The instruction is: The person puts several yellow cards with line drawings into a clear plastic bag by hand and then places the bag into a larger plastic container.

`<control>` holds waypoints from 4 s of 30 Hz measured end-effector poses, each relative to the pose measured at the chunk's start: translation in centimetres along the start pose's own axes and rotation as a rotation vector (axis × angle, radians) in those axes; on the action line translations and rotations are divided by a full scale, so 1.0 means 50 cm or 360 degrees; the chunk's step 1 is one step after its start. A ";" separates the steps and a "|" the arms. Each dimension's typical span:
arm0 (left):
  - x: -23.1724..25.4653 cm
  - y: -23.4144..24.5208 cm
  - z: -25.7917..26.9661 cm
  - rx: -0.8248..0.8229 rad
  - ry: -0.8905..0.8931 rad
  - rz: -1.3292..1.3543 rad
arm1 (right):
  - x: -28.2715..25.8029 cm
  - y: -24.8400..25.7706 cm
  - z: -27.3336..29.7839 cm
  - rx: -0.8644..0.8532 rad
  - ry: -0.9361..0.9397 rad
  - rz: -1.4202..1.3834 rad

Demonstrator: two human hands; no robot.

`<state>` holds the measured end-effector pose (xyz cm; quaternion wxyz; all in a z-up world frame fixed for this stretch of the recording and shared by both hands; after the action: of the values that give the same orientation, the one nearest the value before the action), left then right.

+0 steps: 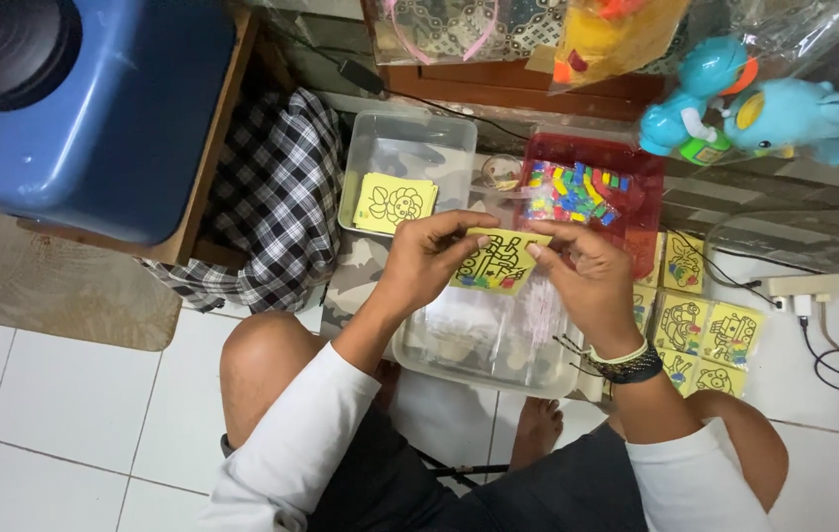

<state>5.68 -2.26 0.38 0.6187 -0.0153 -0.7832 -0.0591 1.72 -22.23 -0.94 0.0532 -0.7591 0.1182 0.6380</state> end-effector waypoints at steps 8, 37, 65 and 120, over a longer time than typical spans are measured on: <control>-0.001 0.008 -0.006 -0.0067 0.0001 -0.0206 | -0.015 0.002 -0.006 -0.0026 -0.0109 0.0098; -0.071 -0.004 0.004 -0.0294 0.0428 -0.0005 | -0.007 -0.017 -0.008 -0.0331 -0.0117 -0.0297; -0.258 -0.061 0.159 -0.0757 0.0619 -0.1620 | 0.032 0.703 0.117 0.0945 0.0047 0.0329; -0.145 -0.012 0.153 -0.0269 0.0399 -0.0832 | -0.144 0.217 0.048 -0.0232 0.0164 0.0734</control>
<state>-0.08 -1.63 -8.47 0.6708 0.1429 -0.6705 -0.2829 -4.40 -31.35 6.46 -0.1549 -0.7454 0.2446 0.6005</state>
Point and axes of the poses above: each hand's wrist, its own z-axis away from the middle knuckle, its own y-axis out of the back of the hand, x = y × z, the point moved 6 cm from there along -z, towards the middle knuckle, and after that the axes turned 8 degrees about x, right-handed, at the moved point
